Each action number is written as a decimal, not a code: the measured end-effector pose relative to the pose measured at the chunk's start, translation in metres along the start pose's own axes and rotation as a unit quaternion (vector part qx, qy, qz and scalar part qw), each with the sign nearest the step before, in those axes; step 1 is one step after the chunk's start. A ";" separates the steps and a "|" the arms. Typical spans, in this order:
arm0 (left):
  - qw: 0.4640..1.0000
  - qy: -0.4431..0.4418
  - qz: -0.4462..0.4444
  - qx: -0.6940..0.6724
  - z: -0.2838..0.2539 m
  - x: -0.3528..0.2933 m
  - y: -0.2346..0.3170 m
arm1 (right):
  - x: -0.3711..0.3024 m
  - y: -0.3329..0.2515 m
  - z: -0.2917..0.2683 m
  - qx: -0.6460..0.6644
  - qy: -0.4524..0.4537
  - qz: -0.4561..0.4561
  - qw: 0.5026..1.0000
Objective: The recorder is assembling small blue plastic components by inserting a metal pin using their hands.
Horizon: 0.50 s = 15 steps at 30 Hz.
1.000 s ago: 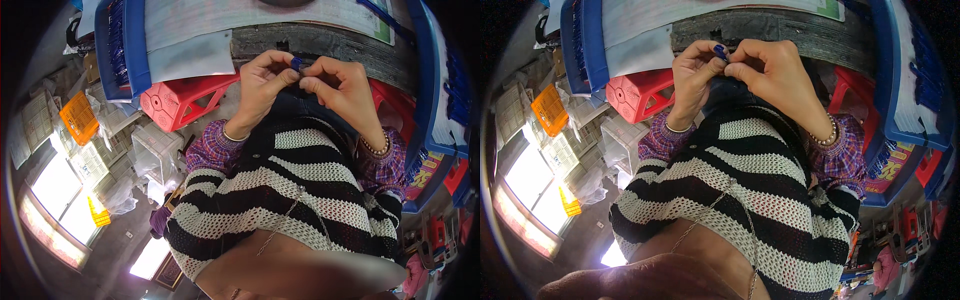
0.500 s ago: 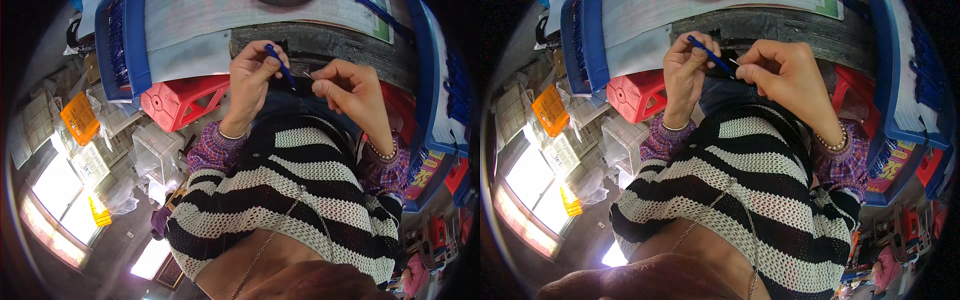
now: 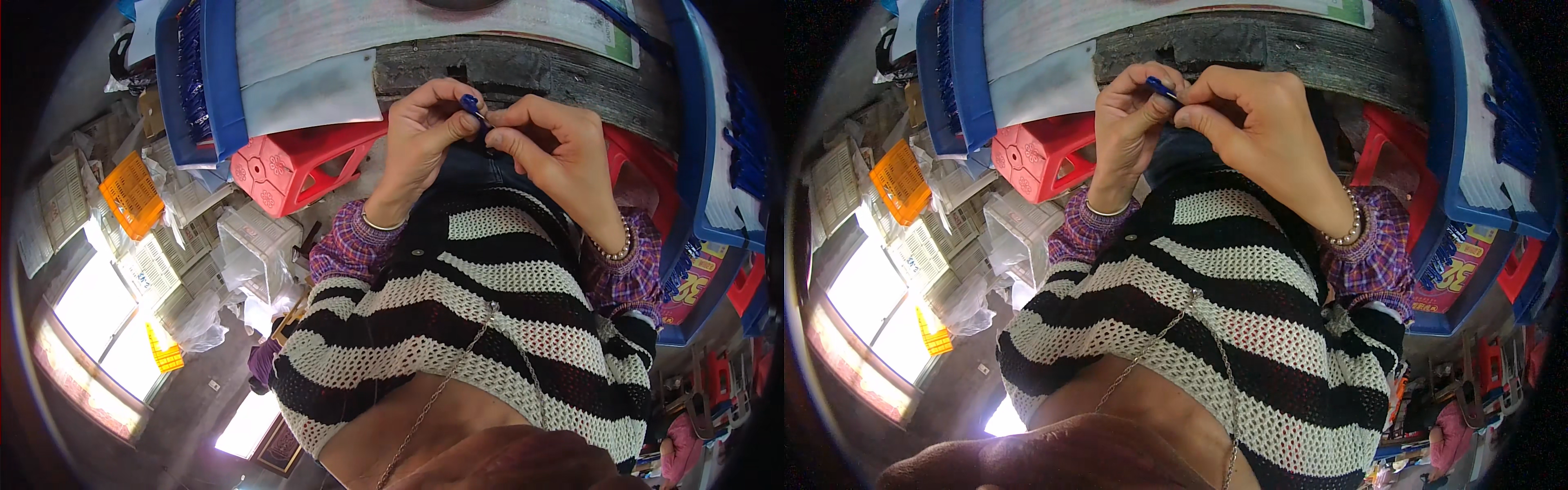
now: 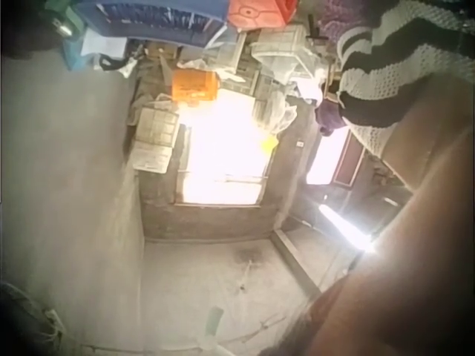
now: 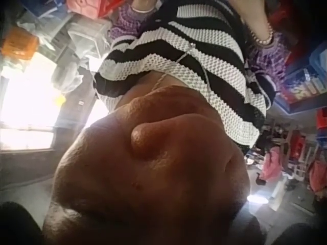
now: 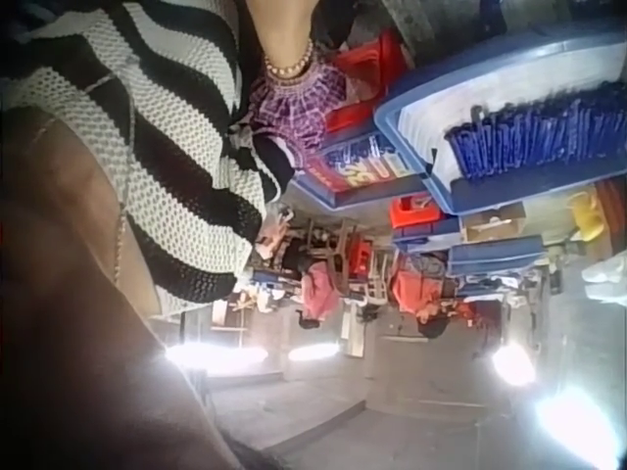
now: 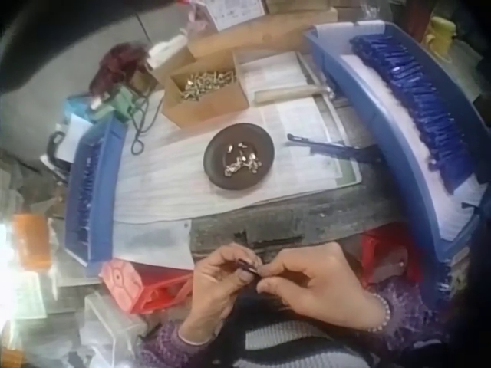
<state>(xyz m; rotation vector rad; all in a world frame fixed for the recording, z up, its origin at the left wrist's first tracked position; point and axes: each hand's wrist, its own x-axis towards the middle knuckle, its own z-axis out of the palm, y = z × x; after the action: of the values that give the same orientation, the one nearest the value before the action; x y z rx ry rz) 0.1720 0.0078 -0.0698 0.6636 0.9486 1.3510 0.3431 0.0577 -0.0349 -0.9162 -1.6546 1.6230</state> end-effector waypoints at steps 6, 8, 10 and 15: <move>1.000 0.019 0.002 -0.008 0.003 -0.003 -0.003 | -0.001 0.010 0.008 -0.088 0.033 -0.123 0.988; 1.000 0.014 -0.009 -0.026 0.004 -0.003 -0.005 | -0.005 0.013 0.008 -0.089 0.033 -0.117 0.989; 0.999 0.018 -0.004 -0.028 0.006 -0.001 -0.004 | -0.007 0.015 0.009 -0.089 0.033 -0.112 0.989; 1.000 0.019 0.006 -0.014 0.007 0.002 -0.001 | -0.009 0.018 0.014 -0.059 0.059 -0.081 0.993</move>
<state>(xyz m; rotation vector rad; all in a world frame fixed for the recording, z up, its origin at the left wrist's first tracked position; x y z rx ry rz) 0.1784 0.0106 -0.0675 0.6242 0.9553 1.3890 0.3378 0.0423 -0.0533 -0.8936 -1.7107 1.3500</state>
